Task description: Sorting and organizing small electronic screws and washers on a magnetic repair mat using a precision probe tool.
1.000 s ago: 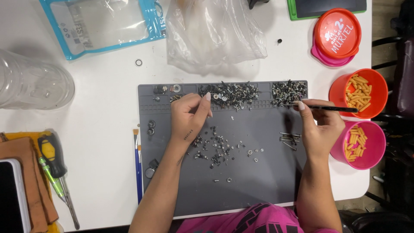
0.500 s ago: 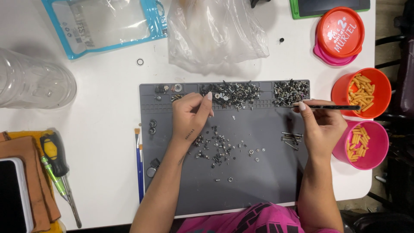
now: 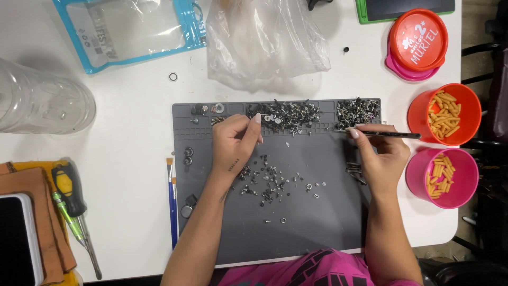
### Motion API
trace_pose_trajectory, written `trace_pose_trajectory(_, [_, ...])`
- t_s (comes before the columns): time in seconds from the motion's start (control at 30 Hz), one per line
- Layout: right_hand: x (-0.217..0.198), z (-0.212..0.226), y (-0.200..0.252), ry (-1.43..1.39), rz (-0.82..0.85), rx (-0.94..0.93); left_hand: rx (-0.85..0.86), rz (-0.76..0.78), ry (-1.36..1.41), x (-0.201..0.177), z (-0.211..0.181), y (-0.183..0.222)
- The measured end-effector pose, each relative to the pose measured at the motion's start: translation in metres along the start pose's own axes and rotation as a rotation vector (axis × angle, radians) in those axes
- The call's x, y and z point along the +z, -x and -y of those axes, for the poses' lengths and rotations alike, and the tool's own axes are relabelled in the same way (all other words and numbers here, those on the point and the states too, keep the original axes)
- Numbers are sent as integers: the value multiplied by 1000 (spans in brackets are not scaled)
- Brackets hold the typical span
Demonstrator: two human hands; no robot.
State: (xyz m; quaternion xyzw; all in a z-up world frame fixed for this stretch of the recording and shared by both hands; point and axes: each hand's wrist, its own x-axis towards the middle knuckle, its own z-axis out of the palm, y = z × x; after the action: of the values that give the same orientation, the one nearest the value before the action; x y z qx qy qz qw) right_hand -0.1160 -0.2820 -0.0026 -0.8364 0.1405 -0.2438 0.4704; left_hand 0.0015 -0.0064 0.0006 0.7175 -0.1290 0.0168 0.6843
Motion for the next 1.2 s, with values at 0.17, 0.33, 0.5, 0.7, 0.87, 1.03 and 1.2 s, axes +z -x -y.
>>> trace_pose_trajectory(0.17, [7, 7, -2, 65, 15, -21, 6, 3, 4, 0, 1, 0])
trace_pose_trajectory(0.33, [11, 13, -2, 78, 36, -44, 2, 7, -2, -1, 1, 0])
trace_pose_trajectory(0.5, [11, 14, -2, 110, 33, -72, 5, 7, 4, -1, 0, 0])
trace_pose_trajectory(0.7, [9, 18, -3, 66, 35, -50, 1, 10, -4, -1, 0, 0])
trace_pose_trajectory(0.87, [7, 16, -3, 12, 24, -20, 5, 7, -3, 0, 0, 0])
trace_pose_trajectory(1.03, [10, 13, -3, -30, 15, -12, 7, 10, -3, 0, 1, 0])
trace_pose_trajectory(1.2, [8, 10, -1, -103, 4, 25, 12, 7, -8, 0, 2, 0])
